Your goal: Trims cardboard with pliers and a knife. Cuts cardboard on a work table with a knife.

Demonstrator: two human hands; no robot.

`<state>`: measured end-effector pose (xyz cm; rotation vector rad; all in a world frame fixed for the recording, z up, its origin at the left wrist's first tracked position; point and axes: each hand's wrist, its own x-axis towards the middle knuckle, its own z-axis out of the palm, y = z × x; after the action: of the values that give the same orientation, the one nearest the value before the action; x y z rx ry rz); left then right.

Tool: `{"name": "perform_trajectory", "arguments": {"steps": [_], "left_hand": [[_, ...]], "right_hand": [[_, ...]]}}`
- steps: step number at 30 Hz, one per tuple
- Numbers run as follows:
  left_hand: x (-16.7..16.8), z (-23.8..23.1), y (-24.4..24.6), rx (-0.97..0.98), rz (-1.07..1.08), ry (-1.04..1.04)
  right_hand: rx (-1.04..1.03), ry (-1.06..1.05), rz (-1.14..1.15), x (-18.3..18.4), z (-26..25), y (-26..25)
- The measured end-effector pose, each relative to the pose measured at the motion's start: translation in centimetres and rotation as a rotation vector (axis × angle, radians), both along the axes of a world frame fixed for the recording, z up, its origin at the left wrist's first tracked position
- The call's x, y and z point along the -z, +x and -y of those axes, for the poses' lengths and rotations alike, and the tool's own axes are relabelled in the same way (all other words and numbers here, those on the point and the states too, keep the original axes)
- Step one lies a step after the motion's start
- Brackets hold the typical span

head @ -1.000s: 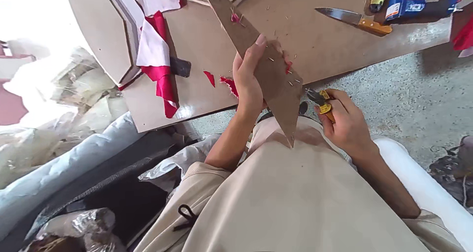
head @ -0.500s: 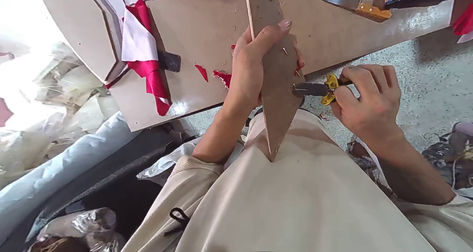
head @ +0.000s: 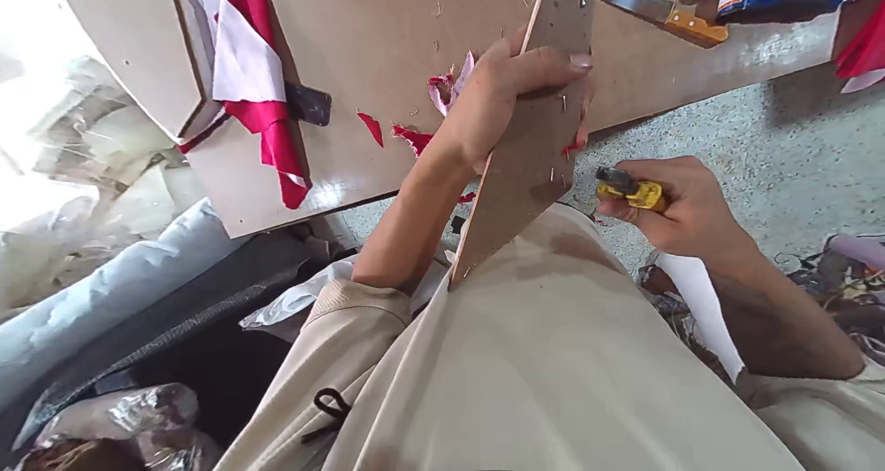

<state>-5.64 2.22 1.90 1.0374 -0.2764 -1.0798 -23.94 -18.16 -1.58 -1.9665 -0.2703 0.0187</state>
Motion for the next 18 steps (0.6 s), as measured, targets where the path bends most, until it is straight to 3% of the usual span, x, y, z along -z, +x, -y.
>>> {"name": "perform_trajectory", "arguments": {"steps": [3,5,11,18], "left_hand": [[0.3,0.1,0.8,-0.069,-0.107,-0.005],[0.1,0.0,1.5,-0.13,-0.079,-0.032],[-1.7,0.7,2.0,-0.084,0.273,-0.198],[-2.3,1.6,0.9,0.052,0.355,-0.276]], "right_hand": [[0.049,-0.191,0.093,-0.9,0.4,-0.5],[0.07,-0.18,0.039,-1.5,0.3,-1.2],[-0.177,0.424,-0.467,-2.4,0.6,-1.2],[-0.321,0.674,-0.594,-1.0,0.8,-0.2]]}}
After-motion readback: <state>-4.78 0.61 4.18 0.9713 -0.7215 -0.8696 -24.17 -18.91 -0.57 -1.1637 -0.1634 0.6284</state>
